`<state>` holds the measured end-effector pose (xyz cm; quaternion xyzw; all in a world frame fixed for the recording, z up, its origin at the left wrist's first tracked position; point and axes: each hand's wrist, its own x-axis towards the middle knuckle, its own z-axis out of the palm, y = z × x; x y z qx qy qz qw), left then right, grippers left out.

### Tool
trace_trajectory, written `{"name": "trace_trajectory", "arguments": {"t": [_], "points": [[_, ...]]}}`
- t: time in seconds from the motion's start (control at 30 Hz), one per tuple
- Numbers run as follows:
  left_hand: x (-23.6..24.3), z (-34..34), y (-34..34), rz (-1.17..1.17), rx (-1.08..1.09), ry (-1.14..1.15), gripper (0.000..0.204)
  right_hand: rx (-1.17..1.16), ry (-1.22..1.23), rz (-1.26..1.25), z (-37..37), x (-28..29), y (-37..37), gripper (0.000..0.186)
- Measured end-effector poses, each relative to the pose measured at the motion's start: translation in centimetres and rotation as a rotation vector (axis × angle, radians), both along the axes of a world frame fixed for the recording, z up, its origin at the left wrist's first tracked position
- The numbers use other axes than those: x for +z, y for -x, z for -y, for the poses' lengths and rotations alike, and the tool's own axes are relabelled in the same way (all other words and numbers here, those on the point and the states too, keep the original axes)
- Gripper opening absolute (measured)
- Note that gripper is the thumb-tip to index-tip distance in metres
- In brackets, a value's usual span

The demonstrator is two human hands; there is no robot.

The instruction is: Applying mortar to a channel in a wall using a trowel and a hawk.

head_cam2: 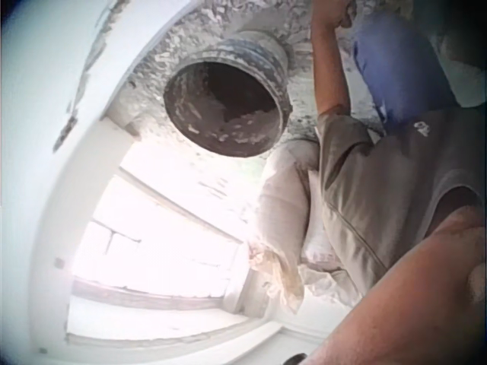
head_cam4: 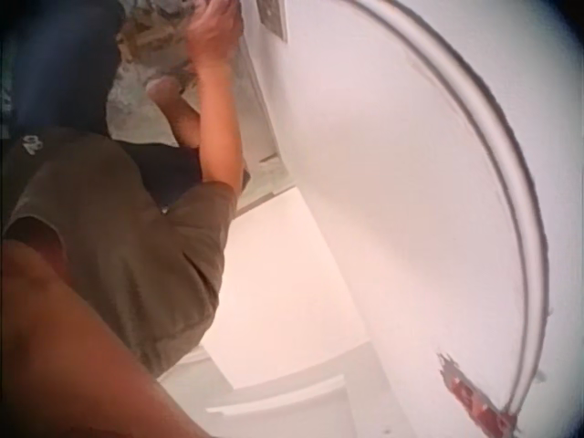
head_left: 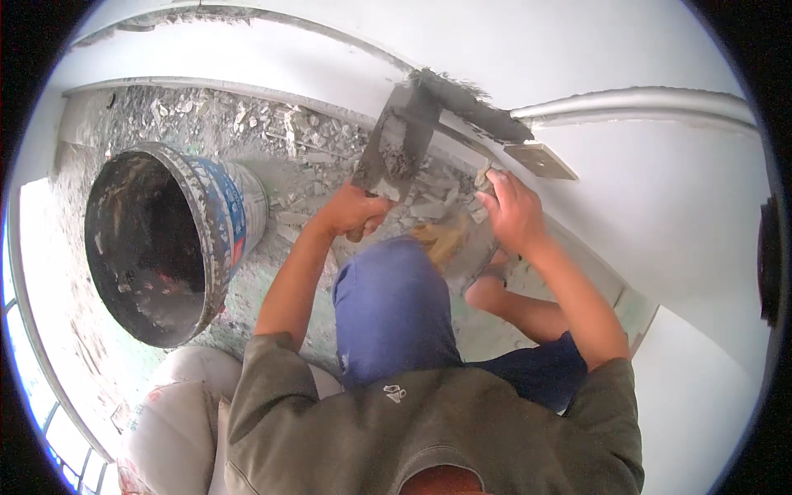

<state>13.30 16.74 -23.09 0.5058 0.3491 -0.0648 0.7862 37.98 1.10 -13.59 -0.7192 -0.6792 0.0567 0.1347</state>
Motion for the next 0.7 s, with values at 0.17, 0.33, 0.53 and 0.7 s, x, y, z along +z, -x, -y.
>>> {"name": "trace_trajectory", "arguments": {"t": [0.17,0.33,0.53,0.7], "points": [[0.4,-0.2,0.4,0.009,0.054,0.008,0.019,-0.001,-0.033,0.020,-0.5,-0.1,-0.2,0.034],[1.0,-0.6,0.9,0.050,0.057,-0.010,0.018,-0.039,-0.082,0.024,-0.2,-1.2,-0.5,0.035],[1.5,-1.0,1.1,0.049,0.062,0.002,0.014,-0.070,-0.137,0.000,-1.1,-1.7,-0.1,0.034],[4.8,-1.1,0.6,-0.136,0.005,0.005,0.015,-0.078,-0.123,-0.061,-1.3,0.7,-0.1,0.033]]}}
